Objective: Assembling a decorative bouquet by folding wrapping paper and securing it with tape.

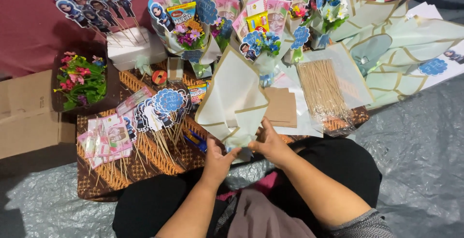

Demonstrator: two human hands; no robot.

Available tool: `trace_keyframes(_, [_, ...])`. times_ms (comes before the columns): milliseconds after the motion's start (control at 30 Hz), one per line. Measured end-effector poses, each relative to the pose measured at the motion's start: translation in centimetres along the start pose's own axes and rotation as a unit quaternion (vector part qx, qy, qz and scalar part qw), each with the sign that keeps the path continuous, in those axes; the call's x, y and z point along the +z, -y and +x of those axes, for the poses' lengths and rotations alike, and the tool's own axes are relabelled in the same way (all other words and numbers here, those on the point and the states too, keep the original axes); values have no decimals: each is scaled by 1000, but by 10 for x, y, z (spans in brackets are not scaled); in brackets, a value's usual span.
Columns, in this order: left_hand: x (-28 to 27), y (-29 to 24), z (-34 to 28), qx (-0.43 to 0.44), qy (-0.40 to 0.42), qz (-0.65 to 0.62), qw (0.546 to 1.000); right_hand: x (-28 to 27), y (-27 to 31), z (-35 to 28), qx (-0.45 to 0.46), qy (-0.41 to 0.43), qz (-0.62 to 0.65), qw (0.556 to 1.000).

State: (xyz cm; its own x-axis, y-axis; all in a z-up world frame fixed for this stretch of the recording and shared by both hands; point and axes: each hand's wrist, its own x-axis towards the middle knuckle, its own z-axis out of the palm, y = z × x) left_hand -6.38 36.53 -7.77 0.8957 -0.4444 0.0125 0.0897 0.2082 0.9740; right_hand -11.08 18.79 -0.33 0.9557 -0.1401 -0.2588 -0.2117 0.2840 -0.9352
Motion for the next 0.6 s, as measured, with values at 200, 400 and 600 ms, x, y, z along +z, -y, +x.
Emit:
trace_keyframes(200, [-19,17,0,43,-15,-4,999,-3,-9,3,-5,-15,-206,979])
trace_keyframes(400, [-58,-55,13,50,-150,16,987,-2,14,-2,46,96,-400,911])
trace_keyframes(600, [-62,-115,16,57,-148,27,987,6,31,-9,48,166,-456,873])
